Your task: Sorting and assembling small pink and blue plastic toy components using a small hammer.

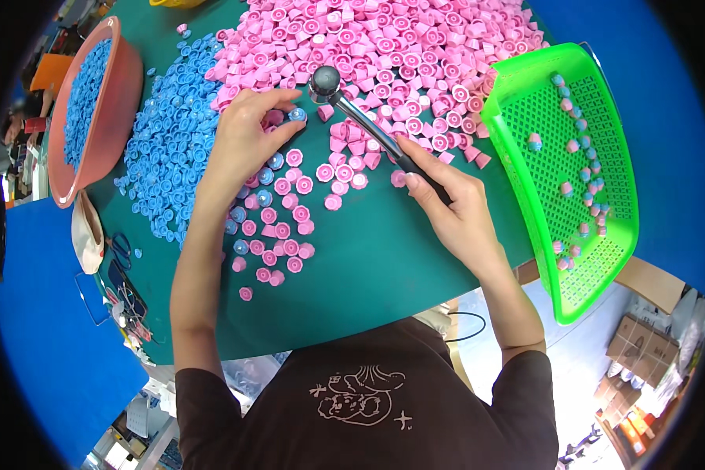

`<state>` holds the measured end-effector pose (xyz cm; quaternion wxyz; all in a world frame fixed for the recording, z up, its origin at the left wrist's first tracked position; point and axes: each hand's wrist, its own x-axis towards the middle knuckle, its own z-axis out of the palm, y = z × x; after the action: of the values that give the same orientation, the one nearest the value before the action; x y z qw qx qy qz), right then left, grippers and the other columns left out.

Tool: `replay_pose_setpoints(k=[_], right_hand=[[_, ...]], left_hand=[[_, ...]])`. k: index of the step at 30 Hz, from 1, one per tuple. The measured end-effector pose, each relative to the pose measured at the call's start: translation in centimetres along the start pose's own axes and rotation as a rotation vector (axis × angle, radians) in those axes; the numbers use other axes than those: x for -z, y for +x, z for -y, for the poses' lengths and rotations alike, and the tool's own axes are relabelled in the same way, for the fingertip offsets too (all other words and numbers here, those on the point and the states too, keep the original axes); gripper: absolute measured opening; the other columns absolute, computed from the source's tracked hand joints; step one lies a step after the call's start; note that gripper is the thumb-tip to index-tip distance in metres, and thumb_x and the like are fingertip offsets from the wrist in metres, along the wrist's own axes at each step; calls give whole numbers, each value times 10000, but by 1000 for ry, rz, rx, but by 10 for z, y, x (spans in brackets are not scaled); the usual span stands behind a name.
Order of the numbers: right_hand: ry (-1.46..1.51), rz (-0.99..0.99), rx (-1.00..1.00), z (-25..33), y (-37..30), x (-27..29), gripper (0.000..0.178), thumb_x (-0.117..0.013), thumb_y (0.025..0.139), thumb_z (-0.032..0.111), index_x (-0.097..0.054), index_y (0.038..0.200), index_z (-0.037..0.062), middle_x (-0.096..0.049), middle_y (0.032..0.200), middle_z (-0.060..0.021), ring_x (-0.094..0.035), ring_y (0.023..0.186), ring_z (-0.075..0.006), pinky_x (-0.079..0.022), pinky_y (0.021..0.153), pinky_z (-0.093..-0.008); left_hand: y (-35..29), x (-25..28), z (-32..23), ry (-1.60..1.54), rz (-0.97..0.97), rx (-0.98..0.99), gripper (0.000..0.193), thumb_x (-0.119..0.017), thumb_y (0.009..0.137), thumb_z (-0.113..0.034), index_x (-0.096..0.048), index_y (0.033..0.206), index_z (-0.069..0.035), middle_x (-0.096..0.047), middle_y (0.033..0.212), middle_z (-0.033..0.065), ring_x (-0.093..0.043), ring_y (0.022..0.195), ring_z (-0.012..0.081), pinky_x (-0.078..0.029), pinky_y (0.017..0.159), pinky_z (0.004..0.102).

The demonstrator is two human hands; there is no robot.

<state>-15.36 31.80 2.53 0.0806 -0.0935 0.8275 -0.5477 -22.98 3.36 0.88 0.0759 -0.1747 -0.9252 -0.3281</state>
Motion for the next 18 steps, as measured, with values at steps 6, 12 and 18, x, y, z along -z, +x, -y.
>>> replay_pose_setpoints(k=[6,12,18], right_hand=[[-74,8,69,3,5,-5,426,-617,950,123,-554,1365,52,-683,1087,-48,-546,756,-71,-455,679,-233],[-292,56,150,30,10,-12,424,-617,926,62,-568,1347,51,-691,944,-102,-567,710,-139,-461,673,-288],[-288,83,93,28,18,-15,408,-607,925,36,-580,1332,48,-702,1041,-104,-650,822,-139,-501,753,-280]], left_hand=[[2,7,-5,0,72,51,428,-789,715,-153,-682,1120,-67,-713,891,75,-592,860,259,-484,787,387],[-8,57,5,-20,-127,161,367,-769,765,-165,-694,1113,-75,-714,906,51,-597,805,187,-490,751,320],[-42,121,57,124,-247,351,175,-725,811,-179,-735,913,-37,-712,814,52,-556,655,126,-469,639,270]])
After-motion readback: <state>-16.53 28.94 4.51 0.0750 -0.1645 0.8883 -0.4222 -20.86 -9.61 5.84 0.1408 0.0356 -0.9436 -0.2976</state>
